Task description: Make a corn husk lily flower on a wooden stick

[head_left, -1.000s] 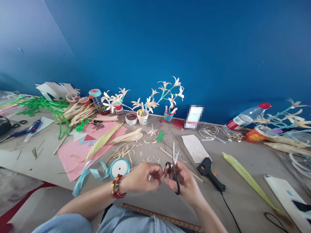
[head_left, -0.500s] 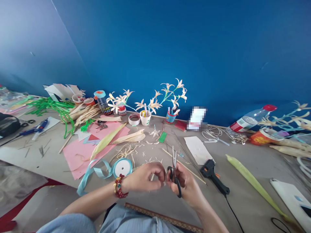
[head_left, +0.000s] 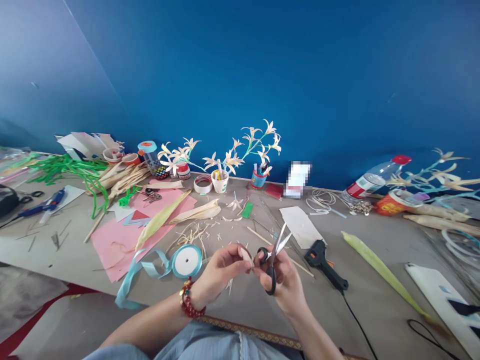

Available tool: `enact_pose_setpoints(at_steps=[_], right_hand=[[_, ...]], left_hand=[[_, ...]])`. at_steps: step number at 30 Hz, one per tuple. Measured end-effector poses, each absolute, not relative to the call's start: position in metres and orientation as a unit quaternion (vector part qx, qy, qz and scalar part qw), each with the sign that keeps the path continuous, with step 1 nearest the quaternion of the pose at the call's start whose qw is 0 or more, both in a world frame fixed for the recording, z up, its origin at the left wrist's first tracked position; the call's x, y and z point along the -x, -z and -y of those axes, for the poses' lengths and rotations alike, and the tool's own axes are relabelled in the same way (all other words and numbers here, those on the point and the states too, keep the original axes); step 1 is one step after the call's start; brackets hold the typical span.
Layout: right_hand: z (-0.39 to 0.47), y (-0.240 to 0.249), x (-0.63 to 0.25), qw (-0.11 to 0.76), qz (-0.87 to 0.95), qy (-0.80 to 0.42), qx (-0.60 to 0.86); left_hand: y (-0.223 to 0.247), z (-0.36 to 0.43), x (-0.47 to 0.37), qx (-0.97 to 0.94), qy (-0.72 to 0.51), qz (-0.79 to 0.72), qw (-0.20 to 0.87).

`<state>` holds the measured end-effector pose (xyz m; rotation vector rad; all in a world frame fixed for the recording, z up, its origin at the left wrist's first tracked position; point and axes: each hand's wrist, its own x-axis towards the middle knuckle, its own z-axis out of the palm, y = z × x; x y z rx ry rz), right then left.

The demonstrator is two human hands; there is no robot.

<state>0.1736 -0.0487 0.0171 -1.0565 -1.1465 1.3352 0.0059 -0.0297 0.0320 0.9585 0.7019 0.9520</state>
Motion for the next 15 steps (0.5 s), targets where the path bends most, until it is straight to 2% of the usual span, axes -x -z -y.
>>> enact_pose_setpoints(at_steps=[6,11,15], right_hand=[[0.048,-0.024,-0.174,0.496,0.478,-0.562,0.457],[0.059,-0.018,-0.176,0.417,0.510,-0.612,0.437],[0.067,-0.014,-0.175,0.389,0.537,-0.622,0.417]], left_hand=[[-0.041,0.026,-0.006,-0.407,-0.478,-0.324,0.707],[-0.047,0.024,-0.004,-0.413,-0.511,-0.347,0.669],[-0.044,0.023,-0.005,-0.425,-0.531,-0.352,0.643]])
